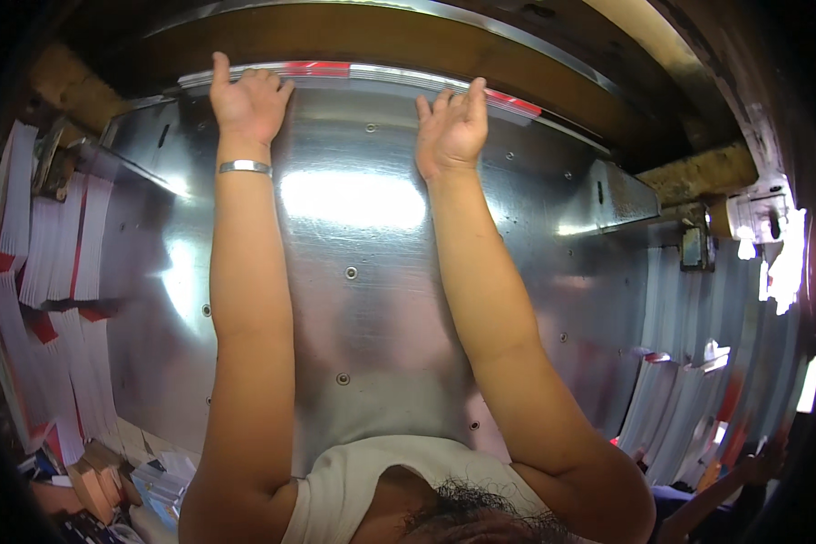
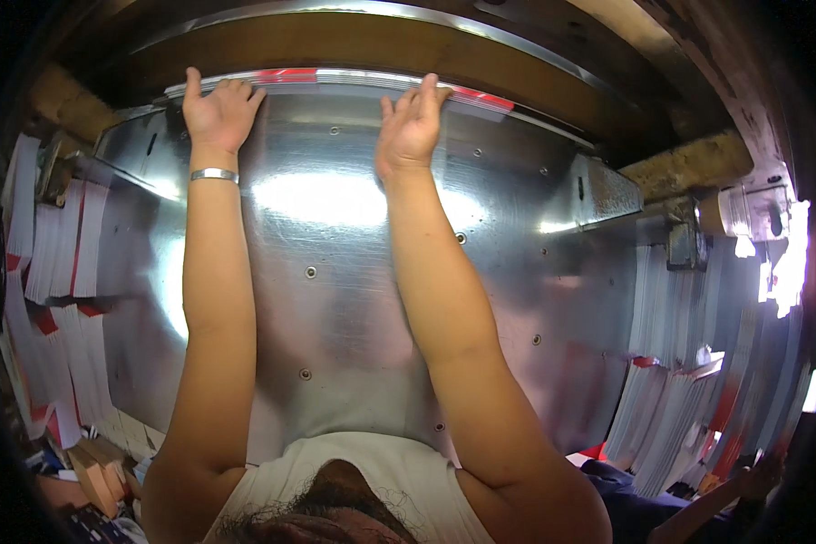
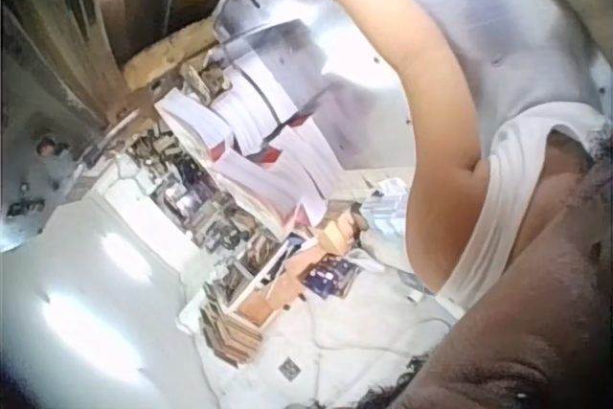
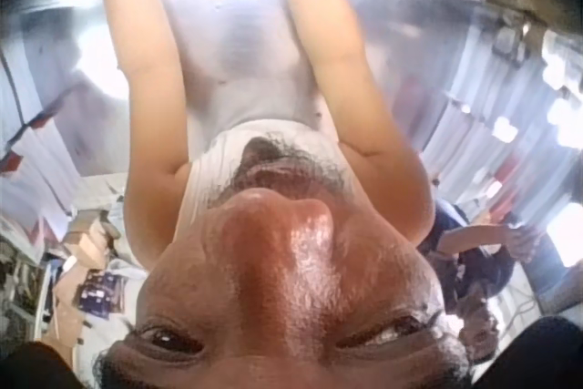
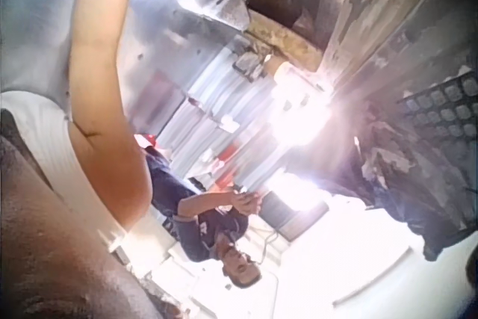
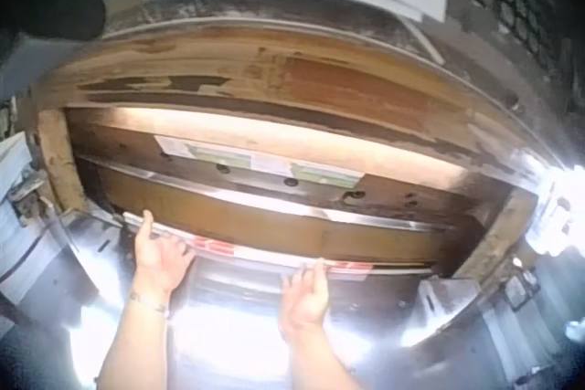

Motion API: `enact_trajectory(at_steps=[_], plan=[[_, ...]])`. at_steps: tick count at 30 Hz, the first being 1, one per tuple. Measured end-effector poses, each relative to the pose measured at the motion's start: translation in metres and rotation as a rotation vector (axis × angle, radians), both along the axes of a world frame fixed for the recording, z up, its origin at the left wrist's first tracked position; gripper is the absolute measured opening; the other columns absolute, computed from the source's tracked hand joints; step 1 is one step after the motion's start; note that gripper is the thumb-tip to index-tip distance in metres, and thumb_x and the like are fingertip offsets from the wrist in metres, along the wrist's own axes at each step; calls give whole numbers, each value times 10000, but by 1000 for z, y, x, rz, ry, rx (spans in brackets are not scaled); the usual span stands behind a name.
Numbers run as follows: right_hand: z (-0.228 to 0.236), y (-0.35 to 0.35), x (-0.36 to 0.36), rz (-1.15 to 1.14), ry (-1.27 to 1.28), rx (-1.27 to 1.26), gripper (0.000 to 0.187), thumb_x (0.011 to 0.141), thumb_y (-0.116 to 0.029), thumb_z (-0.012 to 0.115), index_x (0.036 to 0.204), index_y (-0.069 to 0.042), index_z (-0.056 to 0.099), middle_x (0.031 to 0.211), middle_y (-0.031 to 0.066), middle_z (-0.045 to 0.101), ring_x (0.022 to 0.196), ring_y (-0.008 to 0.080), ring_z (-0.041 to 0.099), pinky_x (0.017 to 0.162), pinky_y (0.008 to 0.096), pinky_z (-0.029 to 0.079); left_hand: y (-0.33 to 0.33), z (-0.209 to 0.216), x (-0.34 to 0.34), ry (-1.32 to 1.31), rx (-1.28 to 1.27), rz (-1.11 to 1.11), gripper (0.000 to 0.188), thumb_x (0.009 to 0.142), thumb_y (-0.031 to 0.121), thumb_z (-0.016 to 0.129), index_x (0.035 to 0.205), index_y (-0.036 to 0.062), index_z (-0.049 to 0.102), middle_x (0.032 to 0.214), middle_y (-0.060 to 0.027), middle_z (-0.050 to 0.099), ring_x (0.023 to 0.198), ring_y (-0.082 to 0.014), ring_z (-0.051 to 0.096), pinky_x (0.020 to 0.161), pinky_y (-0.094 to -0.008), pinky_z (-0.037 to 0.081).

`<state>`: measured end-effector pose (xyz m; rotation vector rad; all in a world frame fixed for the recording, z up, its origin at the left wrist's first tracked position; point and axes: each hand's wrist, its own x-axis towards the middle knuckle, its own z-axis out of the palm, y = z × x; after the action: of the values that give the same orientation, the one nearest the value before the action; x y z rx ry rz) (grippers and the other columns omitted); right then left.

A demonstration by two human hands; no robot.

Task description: The person trims stacks of printed booklets by aligning them inside a paper cutting machine, operating the cutting blade, clearing away scrap paper strips, and rotating and restacking the trimmed booklets.

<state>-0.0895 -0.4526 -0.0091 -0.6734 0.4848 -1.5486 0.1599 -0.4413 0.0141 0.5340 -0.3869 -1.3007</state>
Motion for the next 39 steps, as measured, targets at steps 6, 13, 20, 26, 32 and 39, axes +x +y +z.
enact_trajectory(at_steps=[6,13,20,26,32,39], plan=[[2,1,-1,-8,6,18,1038,985,-542,518,1554,-138,-249,1660,129,-208,1528,283,-207,1224,548,14,-1,6,-12,-34,41,54,1158,934,659,500,1525,-21,-228,1641,-194,-218,1523,-310,-197,1232,-500,-60],[1,0,2,-2,11,17,1051,968,-572,526,1569,-126,-212,1654,121,-235,1521,289,-225,1226,548,11,0,1,-2,-45,10,33,1131,945,635,498,1532,-24,-210,1648,-193,-195,1529,-308,-182,1231,-505,-61],[1,0,-1,-1,23,-2,1026,967,-567,526,1583,-110,-155,1657,119,-224,1515,297,-241,1220,567,-8,-2,1,-7,-47,13,47,1127,947,618,506,1530,-21,-217,1641,-211,-204,1524,-323,-196,1229,-519,-53],[2,2,1,0,17,9,999,974,-555,519,1590,-119,-136,1659,107,-226,1512,303,-248,1218,570,-17,0,1,-6,-53,13,48,1132,941,627,503,1532,-23,-213,1638,-208,-215,1520,-329,-206,1228,-515,-54],[5,3,0,21,31,-6,988,983,-548,508,1588,-125,-149,1649,117,-251,1511,313,-246,1218,572,-14,-2,-1,-4,-63,3,43,1136,936,635,502,1537,-21,-203,1644,-208,-197,1522,-329,-201,1228,-518,-48],[6,4,-2,33,43,-12,1012,987,-544,506,1569,-121,-206,1634,113,-292,1499,309,-273,1222,566,-22,-3,-4,-4,-95,-13,44,1112,942,641,483,1550,-29,-163,1652,-218,-157,1530,-340,-173,1228,-518,-41]])
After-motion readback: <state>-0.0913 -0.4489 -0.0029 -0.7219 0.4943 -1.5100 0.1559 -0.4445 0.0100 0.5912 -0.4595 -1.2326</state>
